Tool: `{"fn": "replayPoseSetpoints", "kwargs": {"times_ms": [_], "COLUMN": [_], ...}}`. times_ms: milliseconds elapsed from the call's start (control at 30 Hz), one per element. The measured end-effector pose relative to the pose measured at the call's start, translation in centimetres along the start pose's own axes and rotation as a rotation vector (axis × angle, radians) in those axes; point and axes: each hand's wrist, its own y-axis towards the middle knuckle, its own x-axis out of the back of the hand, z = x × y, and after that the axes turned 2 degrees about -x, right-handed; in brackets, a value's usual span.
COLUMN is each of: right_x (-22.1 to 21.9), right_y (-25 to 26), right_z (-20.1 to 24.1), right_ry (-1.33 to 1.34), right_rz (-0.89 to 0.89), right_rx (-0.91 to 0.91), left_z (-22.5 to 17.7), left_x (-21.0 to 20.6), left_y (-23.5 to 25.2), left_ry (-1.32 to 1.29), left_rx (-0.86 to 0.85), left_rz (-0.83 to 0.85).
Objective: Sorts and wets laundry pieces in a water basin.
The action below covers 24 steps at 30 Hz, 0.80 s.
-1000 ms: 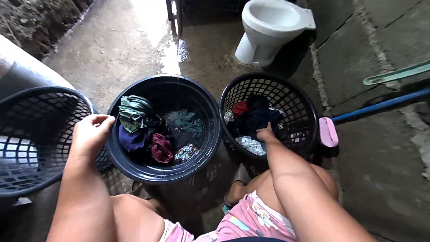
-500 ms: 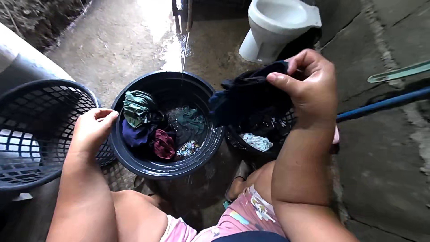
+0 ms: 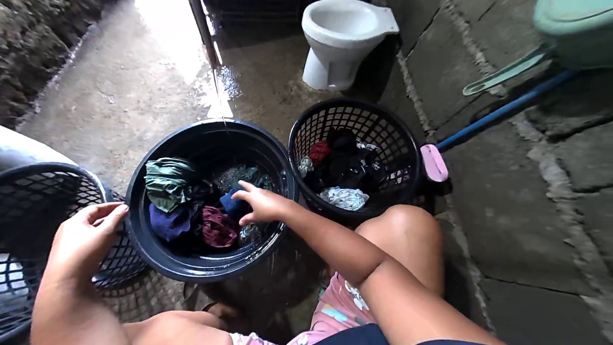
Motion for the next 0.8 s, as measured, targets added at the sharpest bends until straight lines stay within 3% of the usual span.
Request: {"fn": "replayPoseSetpoints", "kwargs": {"times_ms": [133, 267, 367, 433, 500, 600, 667, 733, 800], "right_x": [6.2, 12.8, 11.8, 8.7, 6.6, 6.1, 6.2, 6.5, 6.8], "right_y": [-1.0, -5.2, -10.1, -12.4, -12.9, -12.0, -11.7, -11.1, -10.5], "right_z": [-3.3, -10.7, -18.8, -23.5, -25.6, -25.1, -22.1, -19.7, -20.0], "right_ry": [0.031, 0.027, -0.067, -0.113, -0.127, -0.285, -0.375, -0.353, -0.239], "right_rz": [-0.27, -0.531, -0.319, -0.026, 0.126, 0.315, 0.383, 0.339, 0.187], "right_rx": [-0.192, -0.707, -1.054, -1.143, -1.205, -1.15, -1.151, -1.178, -1.186], "left_z": [-0.2, -1.3, -1.4, -1.4, -1.3, -1.9, -2.3, -2.2, -1.9], "left_x": [-0.1, 0.5, 0.5, 0.5, 0.6, 0.4, 0.1, -0.2, -0.4], "left_y": [0.2, -0.1, 0.0, -0.1, -0.1, -0.4, -0.4, -0.2, 0.0], "left_ry": [-0.012, 0.007, -0.01, -0.007, -0.012, -0.017, -0.01, -0.01, -0.01], "left_rx": [0.013, 0.034, 0.039, 0.031, 0.027, 0.034, 0.022, 0.006, 0.0], "left_rz": [0.0, 0.03, 0.034, 0.028, 0.027, 0.048, 0.056, 0.059, 0.059]}}
